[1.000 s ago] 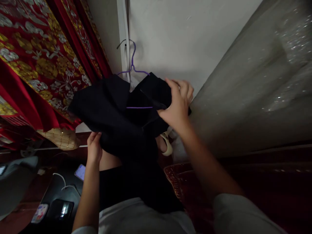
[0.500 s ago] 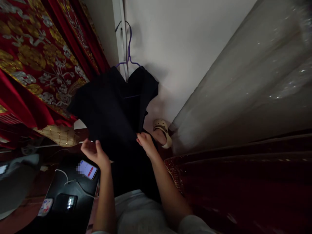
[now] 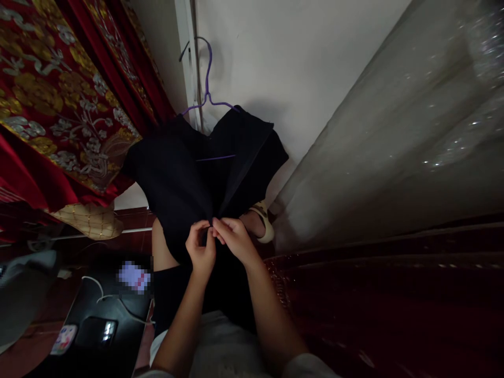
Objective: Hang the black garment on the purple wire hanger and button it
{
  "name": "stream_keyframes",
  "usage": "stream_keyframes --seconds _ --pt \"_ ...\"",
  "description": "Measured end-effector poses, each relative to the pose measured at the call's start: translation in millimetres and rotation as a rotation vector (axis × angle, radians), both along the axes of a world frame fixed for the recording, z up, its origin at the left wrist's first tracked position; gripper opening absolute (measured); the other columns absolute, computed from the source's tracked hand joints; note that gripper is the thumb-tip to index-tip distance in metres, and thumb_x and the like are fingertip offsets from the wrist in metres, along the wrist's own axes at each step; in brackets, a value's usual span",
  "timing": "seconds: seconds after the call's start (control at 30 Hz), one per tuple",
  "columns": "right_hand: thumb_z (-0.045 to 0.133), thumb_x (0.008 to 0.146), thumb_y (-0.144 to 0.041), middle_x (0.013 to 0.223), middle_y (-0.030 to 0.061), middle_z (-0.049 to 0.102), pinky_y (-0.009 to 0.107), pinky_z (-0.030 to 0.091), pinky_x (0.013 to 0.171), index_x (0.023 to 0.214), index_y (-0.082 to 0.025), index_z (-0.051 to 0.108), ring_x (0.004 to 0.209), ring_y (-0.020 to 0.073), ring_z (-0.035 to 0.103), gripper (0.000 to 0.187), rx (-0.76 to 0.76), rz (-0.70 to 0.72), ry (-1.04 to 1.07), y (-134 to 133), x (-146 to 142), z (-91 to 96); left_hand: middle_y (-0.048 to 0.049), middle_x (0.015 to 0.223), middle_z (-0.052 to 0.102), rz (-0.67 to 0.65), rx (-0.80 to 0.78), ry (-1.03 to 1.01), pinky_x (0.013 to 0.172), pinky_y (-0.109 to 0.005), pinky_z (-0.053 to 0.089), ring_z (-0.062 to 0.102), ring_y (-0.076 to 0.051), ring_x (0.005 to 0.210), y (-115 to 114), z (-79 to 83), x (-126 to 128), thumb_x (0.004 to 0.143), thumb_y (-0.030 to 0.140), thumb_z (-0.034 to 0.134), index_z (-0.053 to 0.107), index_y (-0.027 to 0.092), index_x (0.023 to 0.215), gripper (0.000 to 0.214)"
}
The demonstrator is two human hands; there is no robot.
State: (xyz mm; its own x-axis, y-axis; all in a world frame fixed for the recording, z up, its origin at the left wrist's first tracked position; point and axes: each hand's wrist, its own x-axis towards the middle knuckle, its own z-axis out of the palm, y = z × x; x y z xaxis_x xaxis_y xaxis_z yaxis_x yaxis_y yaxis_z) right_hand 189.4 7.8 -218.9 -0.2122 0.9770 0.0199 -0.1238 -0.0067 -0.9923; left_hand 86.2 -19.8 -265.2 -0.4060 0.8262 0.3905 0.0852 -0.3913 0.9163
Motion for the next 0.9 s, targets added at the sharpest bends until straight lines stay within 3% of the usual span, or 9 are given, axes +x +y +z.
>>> stream_keyframes --seconds 0.13,0.27,0.33,0.47,0.53,0.6,0.67,0.8,0.9 --pt "0.066 0.086 -0.052 0.056 -0.0015 0.054 0.024 0.03 0.052 0.078 -0.015 0.07 0.052 0.0096 0.046 0.038 -0.03 0.152 0.088 -1.5 3.0 -0.7 -0.0083 0.104 0.067 0.036 -0.005 0.003 0.091 -0.032 0.056 0.068 -0.02 0.099 0.3 2.1 -3.9 0.095 0.032 0.069 0.065 0.022 0.112 0.019" --pt "0.067 0.078 -0.05 0.048 -0.002 0.051 0.024 0.023 0.046 0.073 -0.014 0.072 0.044 0.0078 0.038 0.036 -0.117 0.104 0.142 9.7 2.9 16.1 -0.0064 0.098 0.064 0.014 -0.008 0.03 0.087 -0.031 0.055 0.066 -0.019 0.093 -0.3 4.0 -4.4 0.095 0.032 0.069 0.062 0.022 0.104 0.015" --pt "0.069 0.076 -0.048 0.046 -0.0025 0.049 0.023 0.02 0.044 0.074 -0.014 0.074 0.043 0.0072 0.036 0.035 -0.068 0.057 0.157 31.1 2.2 41.7 -0.0059 0.096 0.063 -0.007 -0.021 0.047 0.087 -0.032 0.054 0.065 -0.02 0.092 2.1 -0.1 -4.2 0.095 0.031 0.069 0.061 0.023 0.102 0.014" --pt "0.066 0.082 -0.034 0.048 -0.004 0.047 0.022 0.016 0.043 0.071 -0.014 0.07 0.043 0.005 0.031 0.023 0.132 -0.106 0.243 93.3 -4.4 119.6 -0.0049 0.089 0.061 -0.06 -0.052 0.15 0.082 -0.032 0.052 0.063 -0.021 0.086 14.1 -13.6 -6.3 0.092 0.025 0.069 0.06 0.023 0.095 0.01" --pt "0.061 0.087 -0.026 0.051 -0.0033 0.049 0.02 0.017 0.042 0.071 -0.013 0.067 0.044 0.0043 0.031 0.021 0.164 -0.129 0.261 114.6 -10.5 153.0 -0.0051 0.087 0.062 -0.127 -0.064 0.232 0.08 -0.033 0.052 0.064 -0.021 0.084 21.7 -8.9 -10.6 0.092 0.021 0.066 0.061 0.023 0.092 0.006" --pt "0.056 0.092 -0.023 0.052 -0.0035 0.049 0.019 0.018 0.042 0.074 -0.012 0.067 0.044 0.0041 0.032 0.023 0.194 -0.109 0.276 120.6 -15.9 171.2 -0.0059 0.089 0.066 -0.236 -0.07 0.314 0.08 -0.032 0.053 0.066 -0.021 0.085 29.2 13.1 -18.6 0.092 0.018 0.064 0.063 0.022 0.096 0.006" --pt "0.057 0.094 -0.026 0.052 -0.0044 0.048 0.018 0.021 0.042 0.075 -0.014 0.065 0.042 0.0042 0.033 0.024 0.237 -0.078 0.262 114.4 -17.4 174.3 -0.007 0.098 0.069 -0.322 -0.03 0.384 0.083 -0.031 0.054 0.069 -0.021 0.092 37.8 52.6 -30.3 0.094 0.018 0.063 0.065 0.022 0.107 0.014" --pt "0.063 0.091 -0.031 0.051 -0.0052 0.043 0.018 0.025 0.042 0.063 -0.017 0.053 0.042 0.0041 0.036 0.033 0.315 -0.077 0.187 96.0 -8.0 163.8 -0.0059 0.106 0.069 -0.174 0.267 0.469 0.091 -0.03 0.053 0.067 -0.018 0.096 65.2 149.6 -53.4 0.101 0.026 0.061 0.064 0.023 0.126 0.025" --pt "0.061 0.09 -0.029 0.051 -0.0044 0.043 0.018 0.027 0.044 0.06 -0.018 0.051 0.043 0.0047 0.037 0.033 0.381 -0.094 0.15 93.3 0.3 160.9 -0.0038 0.098 0.07 -0.213 0.363 0.559 0.091 -0.029 0.051 0.067 -0.018 0.092 92.8 195.8 -54.6 0.101 0.031 0.064 0.067 0.02 0.12 0.022"
